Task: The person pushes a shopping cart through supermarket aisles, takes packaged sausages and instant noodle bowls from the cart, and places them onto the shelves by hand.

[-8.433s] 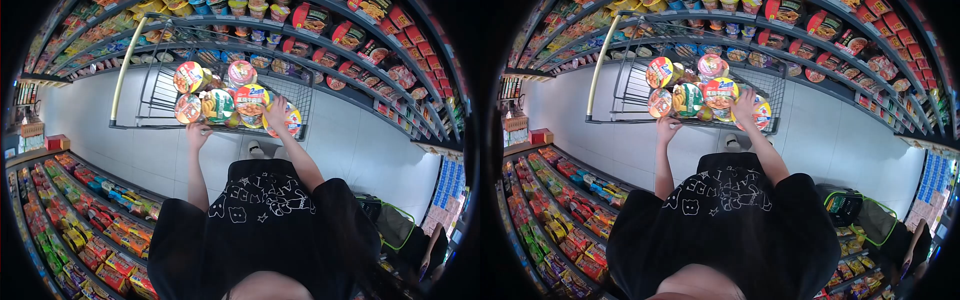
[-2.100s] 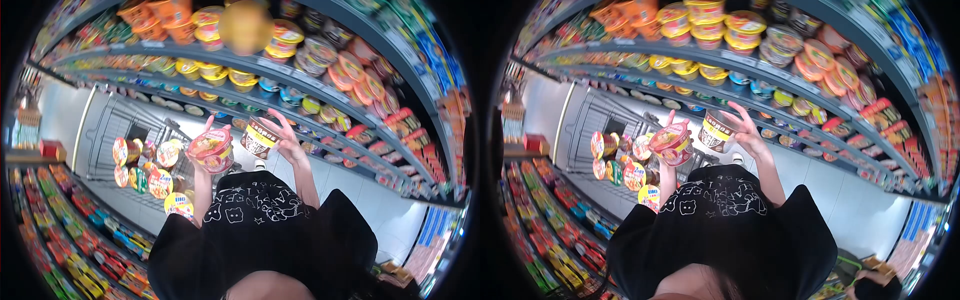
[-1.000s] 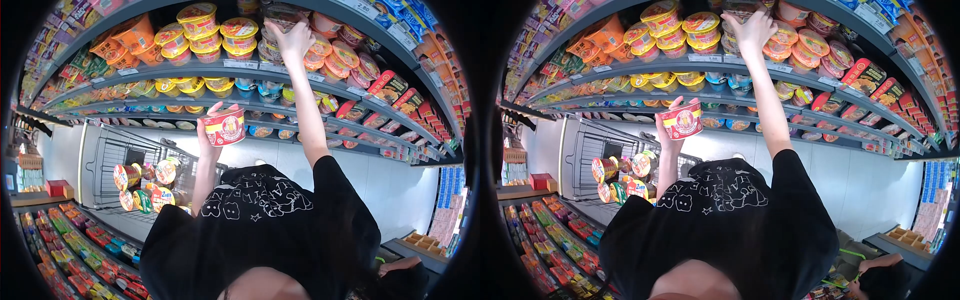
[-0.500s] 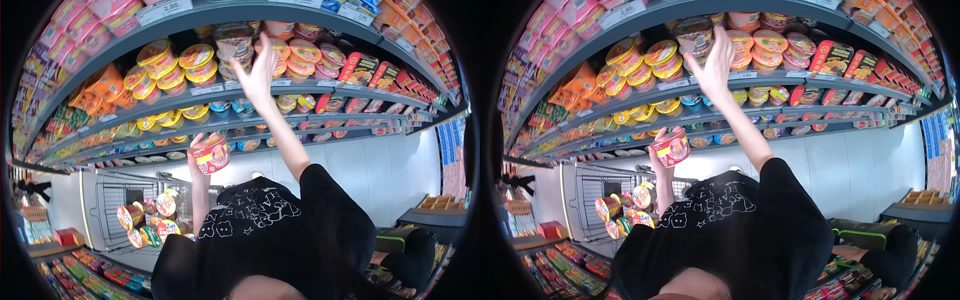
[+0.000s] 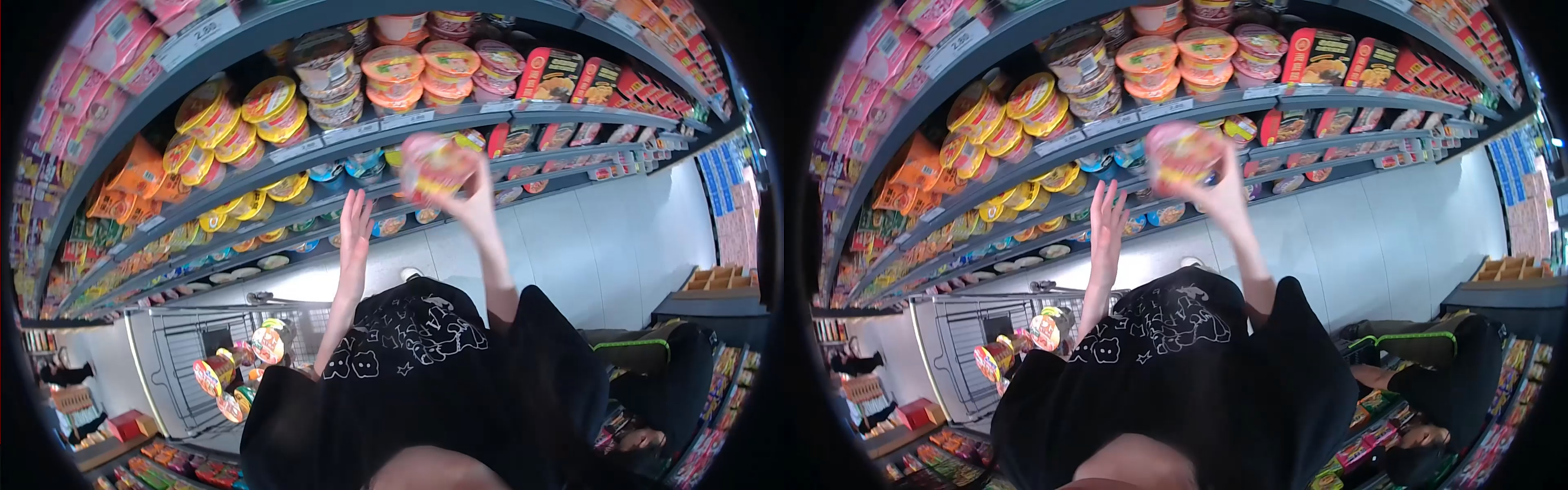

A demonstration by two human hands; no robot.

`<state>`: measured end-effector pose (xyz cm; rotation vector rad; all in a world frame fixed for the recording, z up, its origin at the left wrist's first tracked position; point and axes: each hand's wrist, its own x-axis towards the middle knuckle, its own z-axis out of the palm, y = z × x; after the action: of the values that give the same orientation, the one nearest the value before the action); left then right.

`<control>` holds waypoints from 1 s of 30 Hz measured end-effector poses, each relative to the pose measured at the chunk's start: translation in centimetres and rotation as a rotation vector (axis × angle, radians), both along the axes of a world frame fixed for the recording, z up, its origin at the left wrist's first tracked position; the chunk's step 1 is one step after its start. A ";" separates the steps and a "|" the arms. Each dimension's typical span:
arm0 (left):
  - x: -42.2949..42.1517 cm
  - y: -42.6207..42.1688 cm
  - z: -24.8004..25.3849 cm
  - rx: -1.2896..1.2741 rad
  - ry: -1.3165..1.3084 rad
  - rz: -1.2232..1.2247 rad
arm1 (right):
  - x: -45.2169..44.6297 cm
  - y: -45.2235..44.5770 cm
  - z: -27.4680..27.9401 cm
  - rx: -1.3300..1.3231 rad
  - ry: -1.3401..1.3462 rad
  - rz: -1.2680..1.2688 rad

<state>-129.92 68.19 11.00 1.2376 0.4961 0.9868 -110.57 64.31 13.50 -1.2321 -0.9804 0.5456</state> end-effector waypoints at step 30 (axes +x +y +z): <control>-4.5 0.2 -5.0 -0.134 0.211 0.000 | 16.8 8.6 5.5 0.178 -1.145 -0.651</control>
<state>-134.43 68.38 6.00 1.2263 0.7156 0.8130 -93.79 72.94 18.96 -1.5955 -1.3923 -0.8512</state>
